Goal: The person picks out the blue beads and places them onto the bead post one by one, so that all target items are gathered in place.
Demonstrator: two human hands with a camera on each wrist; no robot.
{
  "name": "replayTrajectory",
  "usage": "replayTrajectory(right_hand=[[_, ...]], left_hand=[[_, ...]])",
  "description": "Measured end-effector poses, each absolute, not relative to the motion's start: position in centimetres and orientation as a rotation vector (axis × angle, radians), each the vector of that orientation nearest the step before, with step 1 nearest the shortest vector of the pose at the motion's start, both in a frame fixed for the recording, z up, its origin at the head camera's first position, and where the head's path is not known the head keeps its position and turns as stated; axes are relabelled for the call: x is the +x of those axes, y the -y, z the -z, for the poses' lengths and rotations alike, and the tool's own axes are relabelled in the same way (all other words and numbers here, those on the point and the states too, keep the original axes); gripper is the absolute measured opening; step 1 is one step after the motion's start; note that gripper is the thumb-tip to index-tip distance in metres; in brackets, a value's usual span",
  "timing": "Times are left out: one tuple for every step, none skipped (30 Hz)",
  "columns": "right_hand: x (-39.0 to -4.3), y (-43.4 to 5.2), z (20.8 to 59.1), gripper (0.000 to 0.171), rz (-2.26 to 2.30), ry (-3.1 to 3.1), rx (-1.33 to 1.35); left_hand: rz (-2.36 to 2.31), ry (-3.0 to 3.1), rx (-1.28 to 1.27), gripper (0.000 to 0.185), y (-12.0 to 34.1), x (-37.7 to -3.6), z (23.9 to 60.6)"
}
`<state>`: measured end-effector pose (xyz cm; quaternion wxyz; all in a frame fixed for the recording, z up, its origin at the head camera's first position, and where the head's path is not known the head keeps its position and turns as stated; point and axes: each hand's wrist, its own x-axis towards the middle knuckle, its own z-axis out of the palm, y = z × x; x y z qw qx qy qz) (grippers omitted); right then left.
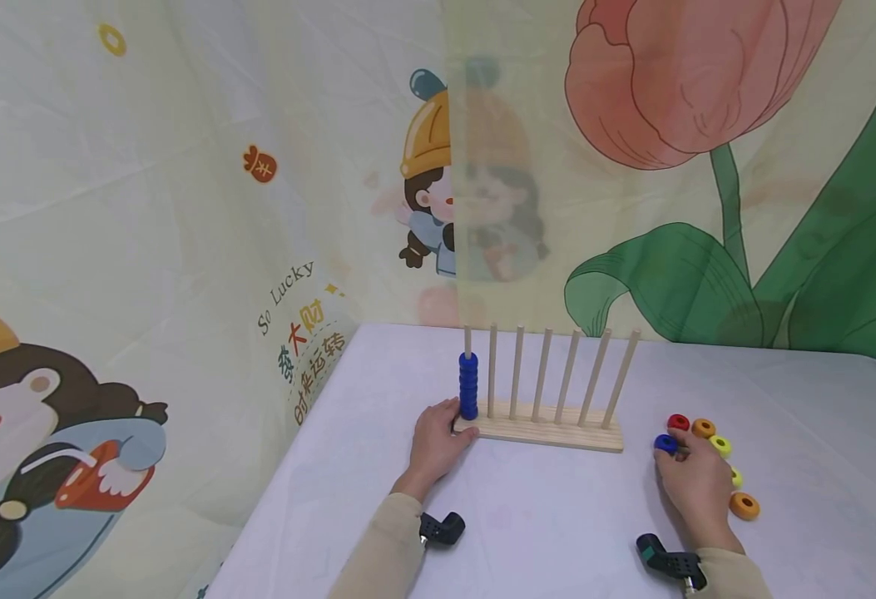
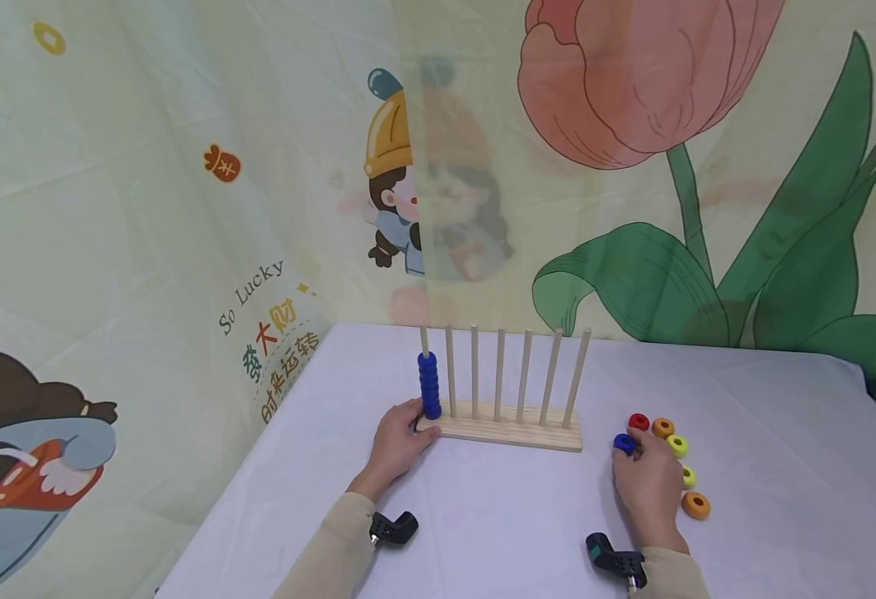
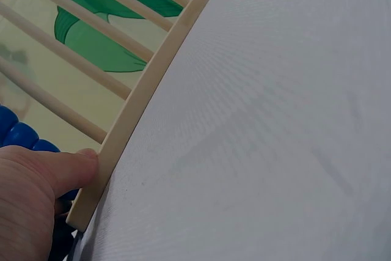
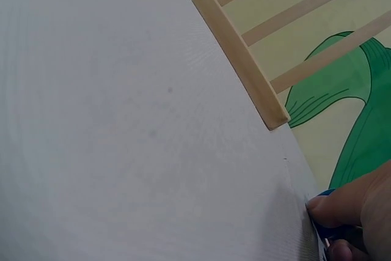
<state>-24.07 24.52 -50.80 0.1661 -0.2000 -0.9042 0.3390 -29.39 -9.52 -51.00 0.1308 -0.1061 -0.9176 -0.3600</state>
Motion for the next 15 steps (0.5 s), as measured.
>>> replayTrajectory(right_hand=[[-24.1, -24.47, 50.81, 0.041, -0.961, 2.578, -0.574], [-24.13, -24.42, 50.83, 0.041, -0.957, 2.581, -0.579], [-24.16, -24.37, 50.83, 0.041, -0.954, 2.583, -0.582], [-24.18, -24.33, 50.86, 0.041, -0.951, 2.582, -0.584], [-24.2, -24.3, 50.88, 0.041, -0.95, 2.58, -0.584], [-24.21, -24.28, 50.9, 0.041, -0.953, 2.575, -0.583], [-24.21, -24.26, 50.95, 0.041, -0.957, 2.571, -0.582], [-24.2, -24.26, 50.97, 0.04, -0.962, 2.565, -0.578], [-24.21, -24.27, 50.97, 0.04, -0.966, 2.559, -0.575], [-24.22, -24.27, 50.98, 0.04, -0.971, 2.552, -0.571], [-24.22, -24.26, 50.97, 0.04, -0.977, 2.547, -0.569], [-24.21, -24.23, 50.95, 0.041, -0.982, 2.543, -0.569], [-24.22, -24.19, 50.93, 0.041, -0.986, 2.538, -0.567], [-24.21, -24.14, 50.88, 0.042, -0.991, 2.536, -0.562], [-24.22, -24.09, 50.82, 0.042, -0.994, 2.532, -0.555]], left_hand=[[1.046, 2.666, -0.306, 0.053, 9.53, -29.39, 51.0], [1.045, 2.666, -0.305, 0.053, 9.53, -29.38, 51.01], [1.045, 2.666, -0.303, 0.053, 9.53, -29.37, 51.03], [1.046, 2.665, -0.301, 0.053, 9.52, -29.36, 51.05], [1.046, 2.665, -0.299, 0.053, 9.52, -29.35, 51.07], [1.045, 2.664, -0.298, 0.053, 9.51, -29.35, 51.08], [1.045, 2.663, -0.298, 0.053, 9.49, -29.35, 51.09], [1.045, 2.662, -0.299, 0.053, 9.48, -29.35, 51.1], [1.044, 2.661, -0.299, 0.053, 9.46, -29.35, 51.1], [1.042, 2.66, -0.3, 0.053, 9.45, -29.35, 51.09], [1.04, 2.66, -0.301, 0.052, 9.44, -29.35, 51.1], [1.037, 2.66, -0.301, 0.052, 9.43, -29.35, 51.1], [1.035, 2.66, -0.302, 0.052, 9.42, -29.35, 51.1], [1.033, 2.659, -0.302, 0.052, 9.42, -29.35, 51.11], [1.031, 2.661, -0.301, 0.052, 9.43, -29.36, 51.12]])
